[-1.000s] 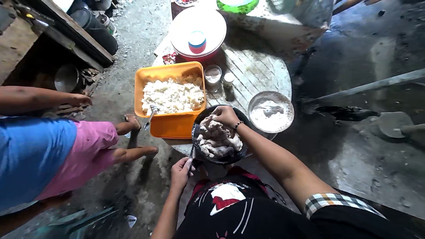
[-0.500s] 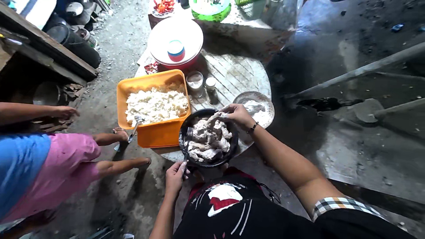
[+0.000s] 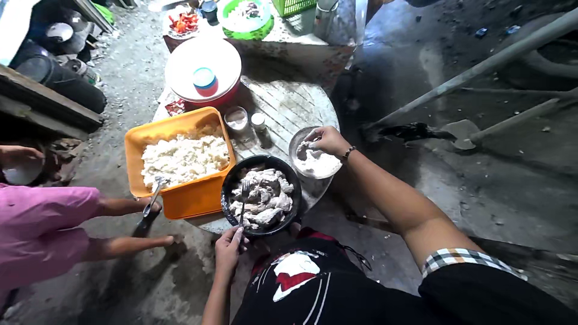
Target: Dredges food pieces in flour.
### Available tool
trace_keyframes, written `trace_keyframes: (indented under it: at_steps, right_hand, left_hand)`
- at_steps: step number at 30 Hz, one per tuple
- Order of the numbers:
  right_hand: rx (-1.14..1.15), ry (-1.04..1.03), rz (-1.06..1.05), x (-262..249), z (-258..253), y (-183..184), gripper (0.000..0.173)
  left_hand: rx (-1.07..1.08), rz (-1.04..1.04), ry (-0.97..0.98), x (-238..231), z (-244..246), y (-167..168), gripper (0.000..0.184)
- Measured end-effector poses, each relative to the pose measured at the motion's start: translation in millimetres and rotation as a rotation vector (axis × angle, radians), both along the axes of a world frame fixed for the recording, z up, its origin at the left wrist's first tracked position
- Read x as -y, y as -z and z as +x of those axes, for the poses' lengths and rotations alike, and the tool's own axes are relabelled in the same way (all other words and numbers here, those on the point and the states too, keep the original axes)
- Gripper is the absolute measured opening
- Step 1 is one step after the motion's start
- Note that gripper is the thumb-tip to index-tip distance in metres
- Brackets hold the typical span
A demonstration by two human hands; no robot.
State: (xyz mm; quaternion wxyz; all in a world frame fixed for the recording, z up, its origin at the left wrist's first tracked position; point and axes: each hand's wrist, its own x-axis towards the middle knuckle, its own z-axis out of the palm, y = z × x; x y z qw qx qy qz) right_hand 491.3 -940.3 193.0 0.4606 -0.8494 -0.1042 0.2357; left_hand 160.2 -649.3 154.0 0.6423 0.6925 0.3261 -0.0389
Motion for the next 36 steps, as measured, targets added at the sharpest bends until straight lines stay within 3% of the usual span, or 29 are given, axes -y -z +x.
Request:
trace_keyframes:
  at_steps: [5,11,15,19,23,31,34,36]
  right_hand:
    - [0.135,-0.009,-0.153,4.8,18.5,27.8,0.025]
    - [0.489,-0.334,-0.2,13.9,-15.4,90.8,0.012]
    - [0.467,-0.488,-0.245,29.7,-34.5,124.6,0.017]
    - [0.35,-0.639,-0.391,40.4,-36.2,111.7,0.023]
    - [0.346,-0.753,-0.459,49.2,-27.2,122.4,0.02]
    - [0.308,-0.833,-0.597,39.4,-27.9,125.5,0.019]
    - [0.318,-0.836,-0.553,40.9,-25.2,125.4,0.02]
    - [0.367,-0.714,-0.41,42.8,-27.1,125.6,0.02]
  left_hand:
    - [-0.003,0.02,-0.002,8.4,1.4,-0.1,0.022]
    - [-0.029,0.049,0.016,16.0,1.7,5.7,0.022]
    - [-0.03,0.049,0.011,19.3,3.6,2.6,0.022]
    - [-0.03,0.061,0.014,21.3,4.3,-0.4,0.023]
    - [-0.033,0.062,0.02,21.7,5.2,-0.2,0.022]
    - [-0.054,0.073,0.014,22.2,5.9,-5.5,0.023]
    - [-0.046,0.083,0.005,22.3,7.4,-6.6,0.023]
    - [-0.046,0.076,-0.006,22.1,8.4,-7.8,0.023]
